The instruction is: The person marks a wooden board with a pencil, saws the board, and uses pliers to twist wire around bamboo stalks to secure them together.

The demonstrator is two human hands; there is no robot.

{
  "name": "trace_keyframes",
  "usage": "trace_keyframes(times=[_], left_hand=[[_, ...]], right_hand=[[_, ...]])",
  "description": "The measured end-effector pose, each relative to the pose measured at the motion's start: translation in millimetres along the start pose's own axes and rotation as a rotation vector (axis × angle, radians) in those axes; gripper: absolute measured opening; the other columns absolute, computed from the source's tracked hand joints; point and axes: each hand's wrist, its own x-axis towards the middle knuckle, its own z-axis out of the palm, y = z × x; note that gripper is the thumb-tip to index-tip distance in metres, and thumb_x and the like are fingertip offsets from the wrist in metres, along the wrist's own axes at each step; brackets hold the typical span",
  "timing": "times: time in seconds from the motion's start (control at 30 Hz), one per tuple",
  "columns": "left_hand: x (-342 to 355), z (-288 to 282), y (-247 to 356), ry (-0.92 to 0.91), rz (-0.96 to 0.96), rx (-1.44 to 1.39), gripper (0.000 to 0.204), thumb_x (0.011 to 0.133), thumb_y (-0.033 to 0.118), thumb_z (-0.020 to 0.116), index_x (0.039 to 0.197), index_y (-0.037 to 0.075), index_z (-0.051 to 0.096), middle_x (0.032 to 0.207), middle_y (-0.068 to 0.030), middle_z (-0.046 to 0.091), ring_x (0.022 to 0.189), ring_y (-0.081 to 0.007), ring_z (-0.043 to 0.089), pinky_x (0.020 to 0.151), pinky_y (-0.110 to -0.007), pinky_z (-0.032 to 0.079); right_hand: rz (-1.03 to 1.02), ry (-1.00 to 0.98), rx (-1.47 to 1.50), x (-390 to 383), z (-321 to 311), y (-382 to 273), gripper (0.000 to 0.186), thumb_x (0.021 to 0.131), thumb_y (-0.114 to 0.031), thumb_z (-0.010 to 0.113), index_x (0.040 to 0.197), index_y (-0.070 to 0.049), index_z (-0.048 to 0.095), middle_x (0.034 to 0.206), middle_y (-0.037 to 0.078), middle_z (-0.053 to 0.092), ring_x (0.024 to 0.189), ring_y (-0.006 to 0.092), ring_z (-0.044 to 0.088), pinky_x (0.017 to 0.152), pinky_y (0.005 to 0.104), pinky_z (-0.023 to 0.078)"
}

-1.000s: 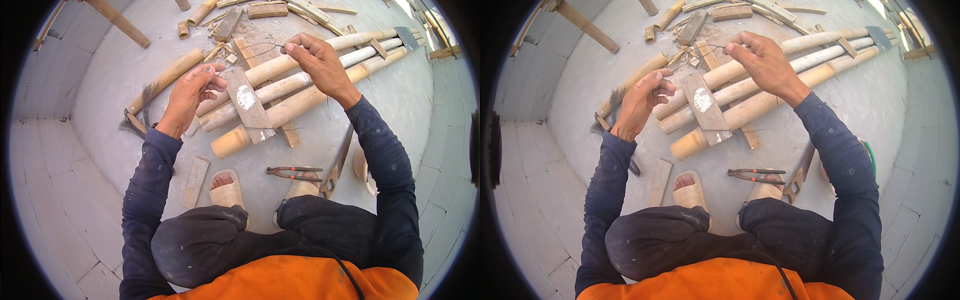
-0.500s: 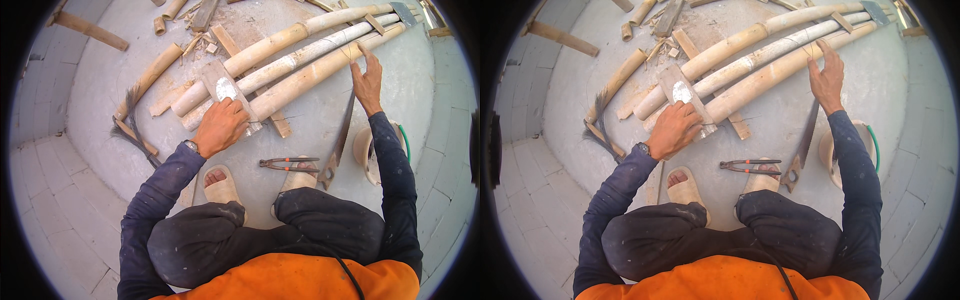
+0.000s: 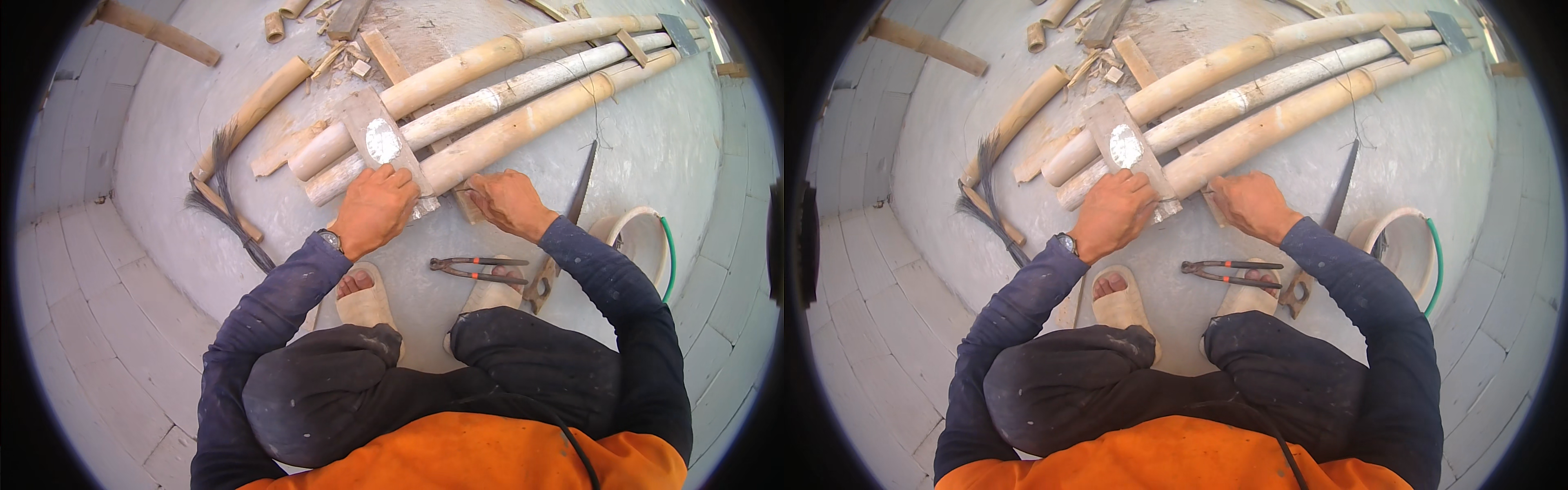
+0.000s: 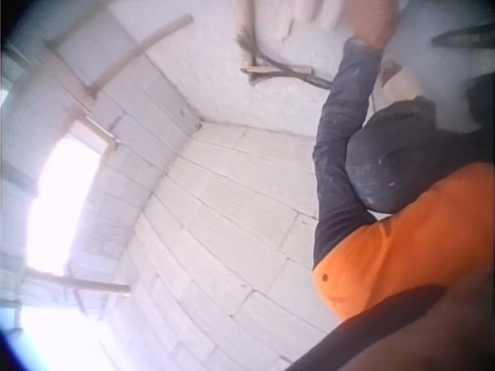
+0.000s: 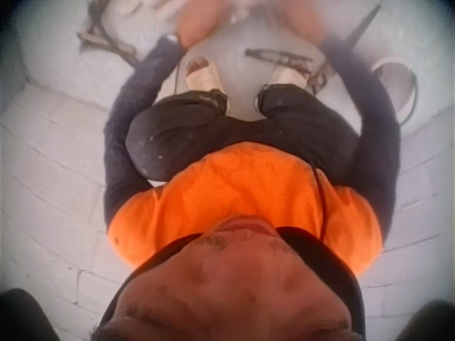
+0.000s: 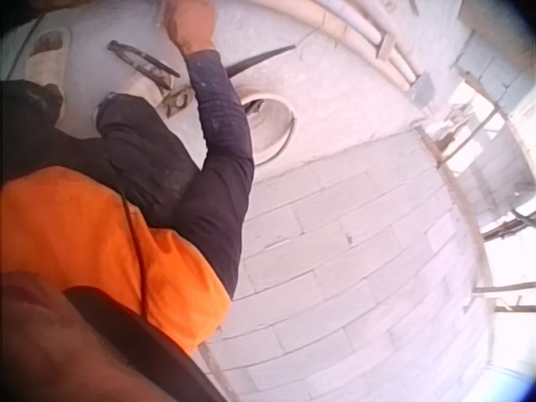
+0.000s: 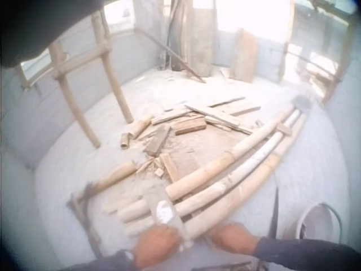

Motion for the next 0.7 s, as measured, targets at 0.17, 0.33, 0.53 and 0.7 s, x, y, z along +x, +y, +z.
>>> trace_keyframes(times=[0.17,0.33,0.53,0.7], left_hand=[[-6.7,8.9,0.5,0.114,0.007,0.007,0.019,0.096,0.014,0.075,0.109,0.004,0.066,0.101,-0.0117,0.063,0.096,-0.033,0.062,0.083,-0.046,0.049],[-6.5,13.9,-1.8,0.232,-0.012,-0.11,0.019,0.101,0.013,0.071,0.114,0.003,0.061,0.097,-0.0154,0.063,0.092,-0.0375,0.062,0.08,-0.049,0.046],[-10.5,15.0,-0.2,0.254,-0.091,-0.226,0.014,0.106,0.014,0.067,0.114,0.004,0.062,0.095,-0.0165,0.065,0.09,-0.0386,0.064,0.08,-0.05,0.046],[-5.4,20.9,2.7,0.289,-0.078,-0.167,0.015,0.103,0.016,0.07,0.114,0.006,0.065,0.1,-0.0121,0.067,0.094,-0.0348,0.065,0.081,-0.048,0.047]], right_hand=[[-0.045,0.029,0.091,17.7,-31.9,-41.6,0.018,0.105,-0.026,0.069,0.104,-0.008,0.071,0.074,0.019,0.071,0.073,0.0434,0.072,0.067,0.0557,0.056],[-0.024,0.029,0.061,20.0,-30.9,-46.5,0.019,0.102,-0.027,0.072,0.101,-0.009,0.074,0.075,0.018,0.072,0.072,0.0425,0.072,0.067,0.0541,0.057],[-0.038,0.126,0.066,17.2,-21.9,-52.1,0.017,0.099,-0.026,0.076,0.096,-0.01,0.073,0.072,0.016,0.07,0.07,0.0404,0.071,0.065,0.0519,0.056],[-0.094,0.197,0.026,14.6,-12.1,-52.8,0.016,0.098,-0.025,0.078,0.095,-0.011,0.071,0.073,0.014,0.07,0.069,0.0381,0.07,0.063,0.0499,0.054]])
